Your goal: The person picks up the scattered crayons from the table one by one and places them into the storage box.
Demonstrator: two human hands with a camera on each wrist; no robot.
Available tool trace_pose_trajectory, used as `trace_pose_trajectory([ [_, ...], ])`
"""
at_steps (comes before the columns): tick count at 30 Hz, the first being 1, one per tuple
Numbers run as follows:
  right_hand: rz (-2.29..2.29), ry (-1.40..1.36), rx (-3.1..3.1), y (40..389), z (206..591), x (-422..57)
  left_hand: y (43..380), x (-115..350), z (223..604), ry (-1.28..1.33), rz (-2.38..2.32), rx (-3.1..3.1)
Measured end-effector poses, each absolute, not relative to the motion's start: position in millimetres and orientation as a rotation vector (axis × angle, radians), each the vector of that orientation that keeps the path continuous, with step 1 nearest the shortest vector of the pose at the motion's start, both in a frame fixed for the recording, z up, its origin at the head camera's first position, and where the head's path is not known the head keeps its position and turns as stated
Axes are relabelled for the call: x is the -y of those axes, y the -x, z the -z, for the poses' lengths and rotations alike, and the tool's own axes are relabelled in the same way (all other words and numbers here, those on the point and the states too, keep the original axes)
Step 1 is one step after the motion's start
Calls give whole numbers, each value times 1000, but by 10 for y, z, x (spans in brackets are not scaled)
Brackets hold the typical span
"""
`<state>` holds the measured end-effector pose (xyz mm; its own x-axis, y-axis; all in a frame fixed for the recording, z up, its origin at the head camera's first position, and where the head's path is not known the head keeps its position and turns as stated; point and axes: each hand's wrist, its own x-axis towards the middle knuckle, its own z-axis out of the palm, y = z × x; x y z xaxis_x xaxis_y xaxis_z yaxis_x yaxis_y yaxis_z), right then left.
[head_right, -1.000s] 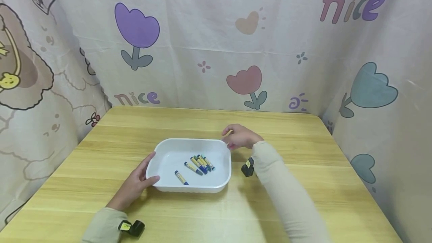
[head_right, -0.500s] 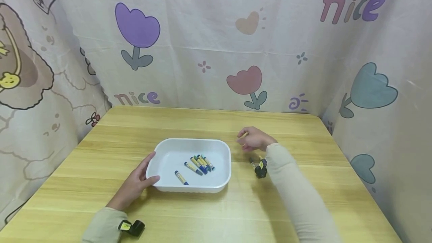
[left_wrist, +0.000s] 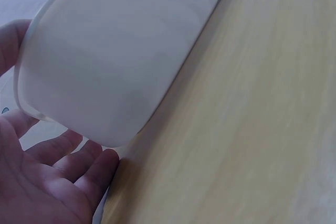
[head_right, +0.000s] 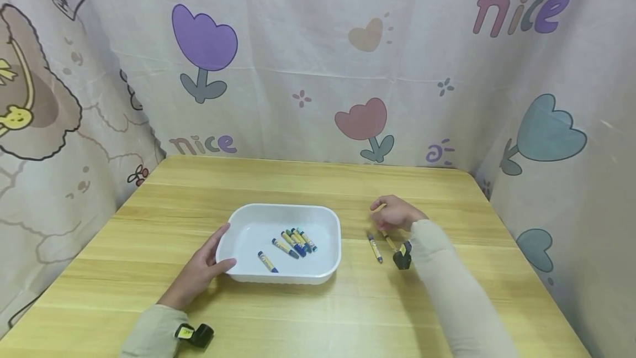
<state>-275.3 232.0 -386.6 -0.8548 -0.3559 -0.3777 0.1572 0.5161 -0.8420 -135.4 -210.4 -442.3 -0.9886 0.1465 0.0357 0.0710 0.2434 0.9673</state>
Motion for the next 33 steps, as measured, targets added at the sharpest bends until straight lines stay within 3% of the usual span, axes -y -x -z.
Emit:
trace_pose_trajectory([
  [20,1351,56,-2266,2664,4108,-2528,1362,2094,4423,-201,-1890,-2415],
  [33,1166,187,-2431,2659,4071,-2485,1350,2088,4423,-203,-1902,-2410],
])
